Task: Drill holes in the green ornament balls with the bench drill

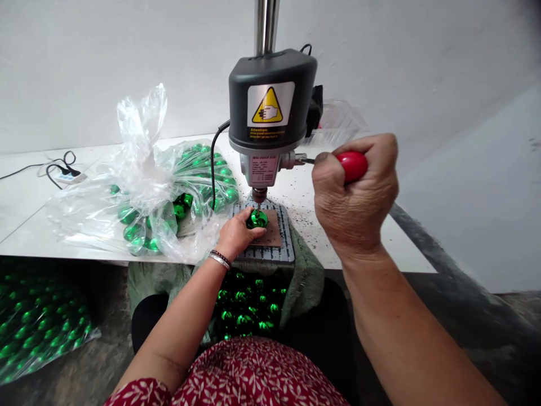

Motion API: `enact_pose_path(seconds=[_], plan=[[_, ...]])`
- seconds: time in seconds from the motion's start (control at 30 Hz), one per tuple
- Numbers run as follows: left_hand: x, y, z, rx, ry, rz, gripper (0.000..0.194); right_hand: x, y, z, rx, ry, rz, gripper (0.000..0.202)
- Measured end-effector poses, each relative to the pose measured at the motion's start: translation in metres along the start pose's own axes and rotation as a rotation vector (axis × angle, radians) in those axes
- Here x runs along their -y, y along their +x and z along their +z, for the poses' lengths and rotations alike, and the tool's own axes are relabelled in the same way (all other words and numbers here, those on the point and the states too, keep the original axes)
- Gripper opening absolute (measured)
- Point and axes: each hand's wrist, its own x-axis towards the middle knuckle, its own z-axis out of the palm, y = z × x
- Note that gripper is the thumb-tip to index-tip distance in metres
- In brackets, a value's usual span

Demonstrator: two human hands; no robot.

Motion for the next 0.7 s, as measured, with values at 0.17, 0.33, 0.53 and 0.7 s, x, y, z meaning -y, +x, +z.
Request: enact_pose_path(seconds=[0.17,0.33,0.53,0.7], plan=[[0.001,-0.001,0.002,-0.011,-0.019,0.011,0.076,-0.002,-0.005,0.000,0.004,-0.004,0.031,0.016],[0.002,-0.001,0.002,-0.017,-0.031,-0.002,0.076,-0.003,-0.009,0.002,-0.052,-0.010,-0.011,0.014],[0.005,-0.001,0.004,-0.017,-0.087,-0.001,0.076,-0.008,-0.018,0.004,-0.125,-0.028,-0.037,0.015],[0.007,-0.001,0.006,-0.024,-0.121,0.009,0.073,-0.013,-0.029,0.006,-0.161,-0.028,-0.060,0.016]])
